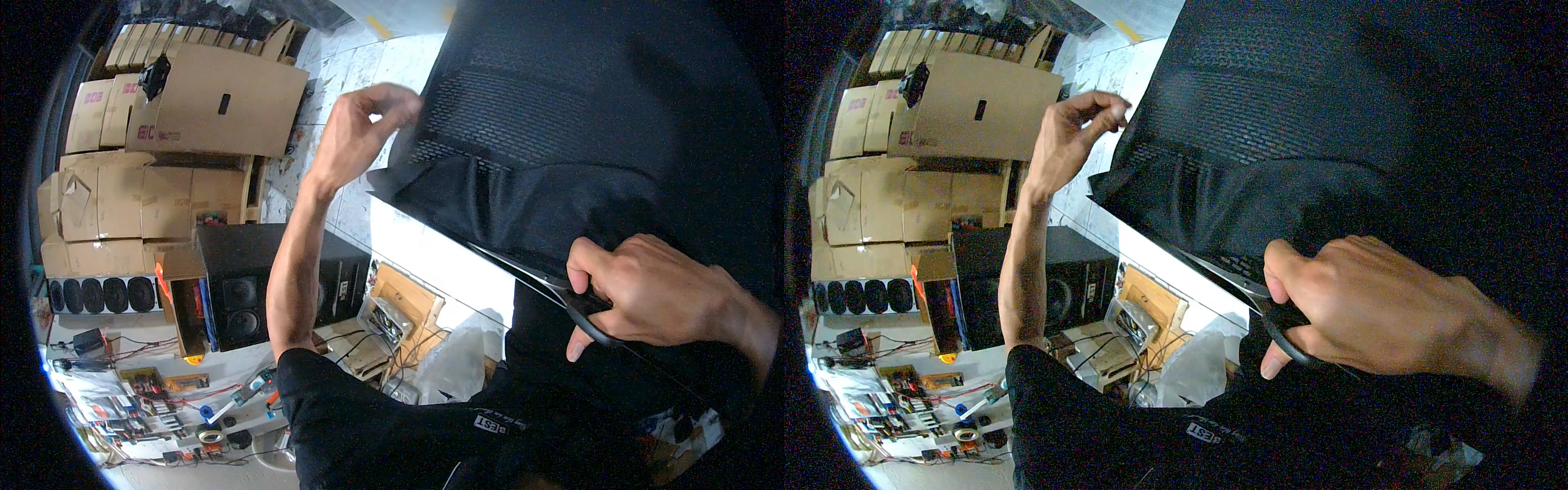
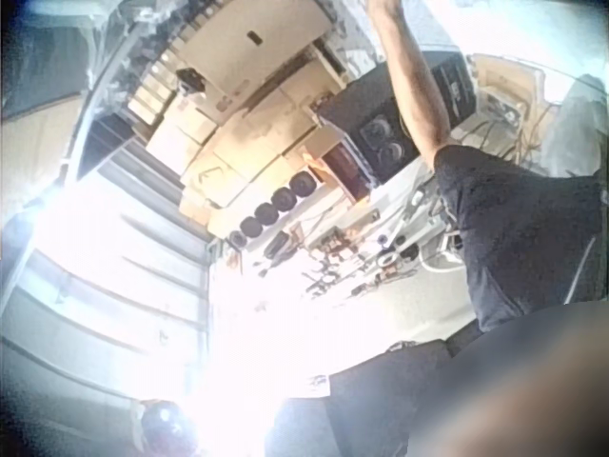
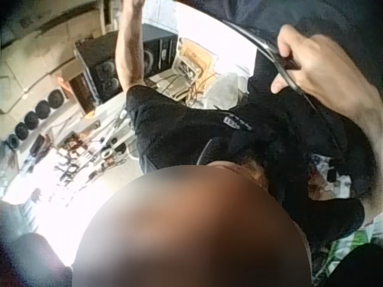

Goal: The person uses a pair of scissors to cut a large piece of black textured fabric. They hold the fabric with one hand and cut along the edge with the other, trimming the material in a workshop setting.

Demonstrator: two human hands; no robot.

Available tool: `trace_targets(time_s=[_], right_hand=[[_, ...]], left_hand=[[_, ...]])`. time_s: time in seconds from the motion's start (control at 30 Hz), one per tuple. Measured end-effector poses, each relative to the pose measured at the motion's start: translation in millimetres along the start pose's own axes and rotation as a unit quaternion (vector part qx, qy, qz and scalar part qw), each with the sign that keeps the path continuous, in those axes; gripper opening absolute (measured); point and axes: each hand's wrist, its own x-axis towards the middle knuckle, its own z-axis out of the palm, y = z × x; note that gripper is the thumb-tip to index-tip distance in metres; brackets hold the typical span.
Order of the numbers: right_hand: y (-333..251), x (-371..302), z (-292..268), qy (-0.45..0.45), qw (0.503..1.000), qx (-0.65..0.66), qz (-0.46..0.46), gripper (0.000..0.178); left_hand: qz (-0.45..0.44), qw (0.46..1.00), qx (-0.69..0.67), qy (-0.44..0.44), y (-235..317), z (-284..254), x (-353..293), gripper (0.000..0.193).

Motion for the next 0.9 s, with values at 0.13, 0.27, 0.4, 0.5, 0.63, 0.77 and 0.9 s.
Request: trace_targets(time_s=[0.13, 0.27, 0.4, 0.5, 0.63, 0.77, 0.9], right_hand=[[7.2, -0.6, 3.4, 0.017, 0.999, 0.013, -0.031, 0.053], [6.3, -0.6, 2.8, 0.016, 0.999, 0.013, -0.031, 0.054], [9.7, -1.4, 5.2, 0.027, 0.998, 0.022, -0.051, 0.055], [7.5, 0.6, 5.1, 0.020, 0.998, 0.025, -0.048, 0.054], [7.7, 0.4, 5.9, 0.021, 0.999, 0.011, -0.040, 0.053], [4.2, 0.2, 2.5, 0.014, 0.999, 0.009, -0.032, 0.052], [4.2, 0.3, 1.3, 0.010, 0.999, 0.010, -0.036, 0.049]], left_hand=[[0.046, 0.990, 0.000, -0.130, 12.8, 2.7, -11.0, 0.062], [-0.005, 0.964, 0.138, -0.225, 7.7, 0.6, -12.6, 0.065], [0.026, 0.969, 0.151, -0.192, 6.7, -4.0, -2.8, 0.057], [0.141, 0.978, 0.058, -0.145, 23.1, 7.6, -9.4, 0.062], [0.184, 0.949, 0.083, -0.243, 47.3, 31.5, -3.3, 0.069], [0.212, 0.931, 0.090, -0.284, 55.9, 30.9, 5.0, 0.046], [0.187, 0.929, -0.001, -0.320, 51.3, 31.7, 5.3, 0.028]])
